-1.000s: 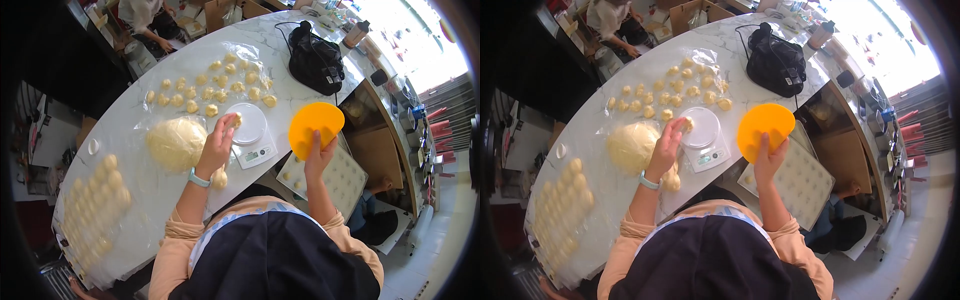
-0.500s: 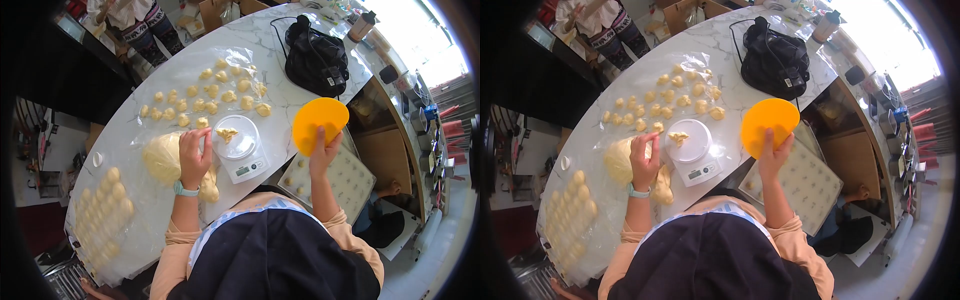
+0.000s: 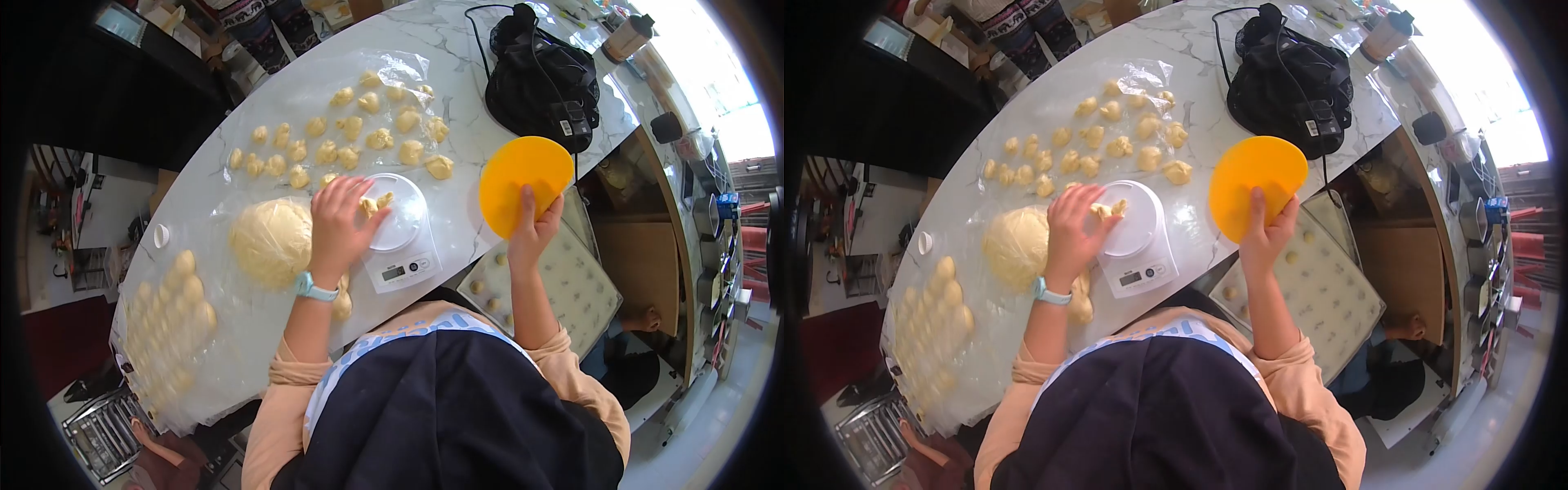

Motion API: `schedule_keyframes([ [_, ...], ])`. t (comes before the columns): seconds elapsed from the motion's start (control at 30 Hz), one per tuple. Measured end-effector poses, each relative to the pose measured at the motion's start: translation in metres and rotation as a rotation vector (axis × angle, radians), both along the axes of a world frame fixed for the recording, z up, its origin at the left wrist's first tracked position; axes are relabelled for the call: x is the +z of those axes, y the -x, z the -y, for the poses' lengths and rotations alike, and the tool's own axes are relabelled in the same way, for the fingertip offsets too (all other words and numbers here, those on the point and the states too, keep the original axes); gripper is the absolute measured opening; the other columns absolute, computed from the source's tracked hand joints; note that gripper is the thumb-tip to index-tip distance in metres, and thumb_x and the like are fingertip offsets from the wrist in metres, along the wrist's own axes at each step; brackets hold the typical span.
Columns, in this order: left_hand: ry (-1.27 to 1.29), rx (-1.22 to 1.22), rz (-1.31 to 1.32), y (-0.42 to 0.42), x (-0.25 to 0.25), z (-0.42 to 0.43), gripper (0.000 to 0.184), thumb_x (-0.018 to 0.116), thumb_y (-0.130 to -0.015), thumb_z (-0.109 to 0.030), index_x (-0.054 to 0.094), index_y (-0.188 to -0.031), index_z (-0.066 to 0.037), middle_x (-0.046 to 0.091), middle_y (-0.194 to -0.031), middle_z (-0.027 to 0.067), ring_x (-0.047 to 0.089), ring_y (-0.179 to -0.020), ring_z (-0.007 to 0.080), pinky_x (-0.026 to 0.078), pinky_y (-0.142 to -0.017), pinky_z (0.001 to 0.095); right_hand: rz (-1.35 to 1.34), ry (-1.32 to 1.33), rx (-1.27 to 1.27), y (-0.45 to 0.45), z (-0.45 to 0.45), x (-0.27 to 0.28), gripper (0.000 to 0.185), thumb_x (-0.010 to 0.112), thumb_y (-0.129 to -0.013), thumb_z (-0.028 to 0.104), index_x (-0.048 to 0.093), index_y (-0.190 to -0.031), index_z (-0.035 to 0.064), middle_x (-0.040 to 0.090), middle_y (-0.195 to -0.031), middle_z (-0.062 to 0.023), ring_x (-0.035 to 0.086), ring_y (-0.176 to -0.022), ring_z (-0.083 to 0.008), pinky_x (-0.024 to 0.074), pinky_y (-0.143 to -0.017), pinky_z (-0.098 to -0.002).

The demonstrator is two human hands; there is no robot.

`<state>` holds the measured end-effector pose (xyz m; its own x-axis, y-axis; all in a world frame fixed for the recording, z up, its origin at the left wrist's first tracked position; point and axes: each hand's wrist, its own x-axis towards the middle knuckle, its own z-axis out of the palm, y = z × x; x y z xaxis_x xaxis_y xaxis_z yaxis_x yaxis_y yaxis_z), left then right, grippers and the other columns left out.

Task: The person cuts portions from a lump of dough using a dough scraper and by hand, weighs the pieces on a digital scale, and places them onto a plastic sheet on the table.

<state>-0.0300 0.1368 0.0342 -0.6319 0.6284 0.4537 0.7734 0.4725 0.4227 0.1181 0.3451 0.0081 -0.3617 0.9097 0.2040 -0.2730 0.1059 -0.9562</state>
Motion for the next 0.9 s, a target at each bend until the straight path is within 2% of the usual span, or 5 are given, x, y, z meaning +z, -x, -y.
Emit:
schedule_keyframes([
  [0.33, -0.105, -0.062, 0.238, -0.046, 0.001, 0.038, 0.017, 0.072, -0.076, -0.023, 0.065, -0.084, -0.01, 0.063, -0.088, 0.0022, 0.057, -0.096, 0.0212, 0.033, -0.093, 0.0431, 0.065, -0.07, 0.0, -0.02, 0.014, 0.017, 0.026, 0.06, -0.092, 0.013, 0.047, -0.112, 0.004, 0.058, -0.101, -0.0039, 0.056, -0.09, -0.01, 0.0459, -0.077, -0.0237],
  [0.5, 0.312, -0.059, 0.144, -0.088, -0.031, 0.108, 0.018, 0.074, -0.073, -0.024, 0.065, -0.085, -0.014, 0.061, -0.087, -0.0013, 0.053, -0.098, 0.0222, 0.03, -0.087, 0.0456, 0.155, -0.141, 0.402, -0.023, 0.077, 0.017, 0.026, 0.059, -0.091, 0.011, 0.046, -0.111, 0.0039, 0.063, -0.092, -0.0066, 0.061, -0.079, -0.013, 0.05, -0.067, -0.0275],
  [0.6, 0.332, -0.052, 0.161, -0.095, -0.037, 0.123, 0.015, 0.072, -0.075, -0.023, 0.066, -0.086, -0.015, 0.062, -0.088, -0.0024, 0.05, -0.107, 0.0207, 0.027, -0.088, 0.0478, 0.525, -0.418, 0.79, -0.01, 0.122, 0.031, 0.03, 0.059, -0.086, 0.011, 0.044, -0.112, 0.0033, 0.063, -0.086, -0.0207, 0.063, -0.075, -0.0381, 0.0506, -0.061, -0.0409],
  [0.77, 0.245, -0.053, 0.129, -0.095, -0.05, 0.137, 0.014, 0.071, -0.076, -0.021, 0.066, -0.088, -0.015, 0.063, -0.089, -0.0023, 0.05, -0.111, 0.0197, 0.026, -0.089, 0.0478, 0.876, -0.623, 0.886, 0.009, 0.185, 0.019, 0.034, 0.052, -0.088, 0.014, 0.041, -0.118, 0.0006, 0.06, -0.081, -0.0218, 0.061, -0.072, -0.0395, 0.0485, -0.058, -0.0479],
  [0.9, 0.056, 0.044, 0.088, -0.089, -0.055, 0.138, 0.009, 0.069, -0.08, -0.02, 0.066, -0.085, -0.014, 0.064, -0.089, -0.0004, 0.056, -0.104, 0.0208, 0.027, -0.089, 0.0456, 0.819, -0.507, 0.741, -0.022, 0.208, -0.029, 0.037, 0.052, -0.09, 0.012, 0.038, -0.121, -0.0023, 0.062, -0.09, -0.0227, 0.063, -0.074, -0.0397, 0.0508, -0.059, -0.0444],
])
